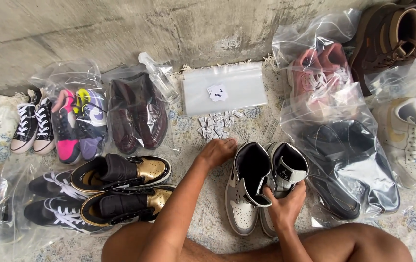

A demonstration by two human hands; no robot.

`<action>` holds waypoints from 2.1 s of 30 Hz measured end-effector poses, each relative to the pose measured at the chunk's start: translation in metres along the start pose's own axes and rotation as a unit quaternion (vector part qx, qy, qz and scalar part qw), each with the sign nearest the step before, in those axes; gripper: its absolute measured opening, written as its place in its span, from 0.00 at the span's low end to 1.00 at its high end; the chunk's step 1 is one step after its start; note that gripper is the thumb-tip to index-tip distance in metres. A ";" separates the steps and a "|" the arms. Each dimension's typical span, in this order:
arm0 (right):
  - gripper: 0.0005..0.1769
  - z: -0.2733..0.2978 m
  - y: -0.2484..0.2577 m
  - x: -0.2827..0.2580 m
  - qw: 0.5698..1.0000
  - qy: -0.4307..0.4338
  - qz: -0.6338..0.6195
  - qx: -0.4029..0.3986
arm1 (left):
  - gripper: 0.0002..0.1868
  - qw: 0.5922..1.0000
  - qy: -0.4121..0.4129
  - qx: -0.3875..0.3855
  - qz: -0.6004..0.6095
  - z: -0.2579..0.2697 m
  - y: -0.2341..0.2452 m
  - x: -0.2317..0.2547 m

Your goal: Lacing a high-top sneaker while sitting on the floor among other shoes in plastic bags.

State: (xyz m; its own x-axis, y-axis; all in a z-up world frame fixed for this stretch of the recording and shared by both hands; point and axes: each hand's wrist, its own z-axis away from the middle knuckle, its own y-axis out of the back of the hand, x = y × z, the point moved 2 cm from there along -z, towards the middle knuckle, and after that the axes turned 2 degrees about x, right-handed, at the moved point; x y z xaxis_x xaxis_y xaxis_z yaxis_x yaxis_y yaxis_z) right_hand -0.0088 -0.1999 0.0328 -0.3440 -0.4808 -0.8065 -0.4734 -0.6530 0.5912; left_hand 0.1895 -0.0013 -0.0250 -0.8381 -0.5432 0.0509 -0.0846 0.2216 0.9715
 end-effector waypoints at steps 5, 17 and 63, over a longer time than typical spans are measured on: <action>0.54 -0.001 0.001 -0.001 1.000 -0.019 0.005 -0.011 | 0.19 0.997 0.020 0.001 -0.080 0.000 0.011 -0.035; 0.57 -0.002 -0.006 0.010 0.999 -0.011 0.037 -0.008 | 0.34 0.990 0.067 -0.126 0.007 0.019 0.051 -0.012; 0.64 -0.043 -0.072 -0.052 0.991 0.084 0.063 -0.087 | 0.57 0.674 0.601 0.320 0.287 0.041 0.063 0.108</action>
State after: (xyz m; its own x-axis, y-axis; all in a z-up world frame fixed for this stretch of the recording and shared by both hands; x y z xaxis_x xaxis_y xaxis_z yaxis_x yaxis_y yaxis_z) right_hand 0.0778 -0.1528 0.0328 -0.2455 -0.6463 -0.7225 -0.2822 -0.6654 0.6911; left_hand 0.0718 -0.0129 0.0323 0.1775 -0.3985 0.8998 -0.4700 0.7690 0.4333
